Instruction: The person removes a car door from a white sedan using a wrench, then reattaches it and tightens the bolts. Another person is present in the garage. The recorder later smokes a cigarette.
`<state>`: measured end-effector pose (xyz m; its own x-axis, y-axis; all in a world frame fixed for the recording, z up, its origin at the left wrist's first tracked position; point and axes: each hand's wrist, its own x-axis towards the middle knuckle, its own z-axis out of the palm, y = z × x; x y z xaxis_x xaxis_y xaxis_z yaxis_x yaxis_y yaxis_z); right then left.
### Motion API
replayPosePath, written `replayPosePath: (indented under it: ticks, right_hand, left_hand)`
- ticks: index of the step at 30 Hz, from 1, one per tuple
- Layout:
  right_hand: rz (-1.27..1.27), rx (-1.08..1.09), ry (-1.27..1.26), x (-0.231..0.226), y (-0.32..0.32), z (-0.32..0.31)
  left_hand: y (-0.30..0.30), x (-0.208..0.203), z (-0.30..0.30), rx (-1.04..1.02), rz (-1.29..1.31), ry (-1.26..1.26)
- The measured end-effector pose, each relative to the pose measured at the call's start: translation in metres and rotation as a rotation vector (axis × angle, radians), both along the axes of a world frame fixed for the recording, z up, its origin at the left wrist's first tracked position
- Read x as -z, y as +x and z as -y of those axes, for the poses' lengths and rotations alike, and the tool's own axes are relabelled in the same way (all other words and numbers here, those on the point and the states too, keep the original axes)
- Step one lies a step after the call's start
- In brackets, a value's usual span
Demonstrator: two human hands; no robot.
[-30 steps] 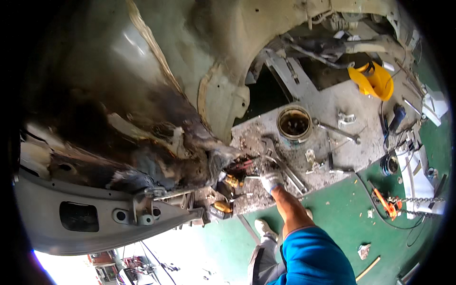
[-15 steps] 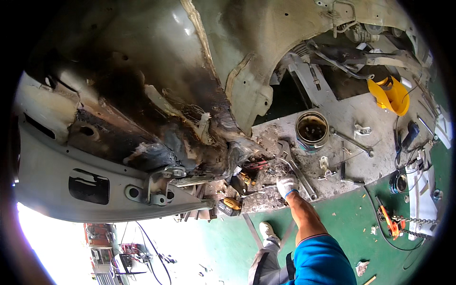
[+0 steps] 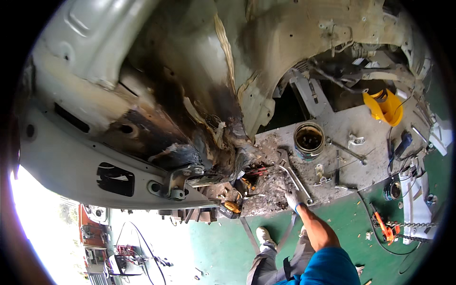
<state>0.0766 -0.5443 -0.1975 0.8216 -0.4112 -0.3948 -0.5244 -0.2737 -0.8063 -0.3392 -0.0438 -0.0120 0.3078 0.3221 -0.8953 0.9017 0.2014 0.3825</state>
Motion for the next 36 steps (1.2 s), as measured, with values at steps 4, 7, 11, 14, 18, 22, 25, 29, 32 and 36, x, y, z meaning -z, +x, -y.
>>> replayPosePath:
  ticks: [4, 7, 11, 14, 18, 22, 25, 29, 32, 36]
  right_hand:
    - [-0.068, 0.177, 0.728, -0.126, -0.077, 0.012]
    - [0.022, 0.131, 0.932, -0.213, -0.122, 0.023]
    - [0.074, -0.26, 0.088, -0.269, -0.145, 0.016]
    - [0.224, -0.261, 0.216, -0.26, -0.141, 0.015]
    - [0.229, -0.399, 0.285, -0.338, -0.127, 0.02]
    - [0.315, -0.421, 0.231, -0.364, -0.119, 0.025]
    - [0.268, -0.38, 0.324, -0.396, -0.112, 0.022]
    - [0.282, -0.355, 0.305, -0.37, -0.092, 0.017]
    - [0.261, -0.328, 0.334, -0.399, -0.081, 0.013]
    - [0.303, -0.327, 0.495, -0.376, -0.074, 0.003]
  left_hand:
    - [0.001, 0.016, 0.025, 0.045, 0.014, -0.036]
    - [0.061, 0.023, 0.044, 0.409, 0.092, 0.13]
    - [0.139, -0.004, 0.078, 0.726, 0.414, 0.198]
    - [0.209, -0.07, 0.144, 0.474, 0.323, 0.044]
    - [0.224, -0.086, 0.166, 0.587, 0.373, 0.098]
    - [0.21, -0.084, 0.163, 0.516, 0.286, 0.059]
    - [0.183, -0.068, 0.141, 0.396, 0.21, 0.07]
    - [0.179, -0.065, 0.103, 0.63, 0.025, 0.23]
    - [0.191, -0.046, 0.086, 0.888, -0.058, 0.408]
    - [0.177, -0.006, 0.036, 0.932, 0.13, 0.384]
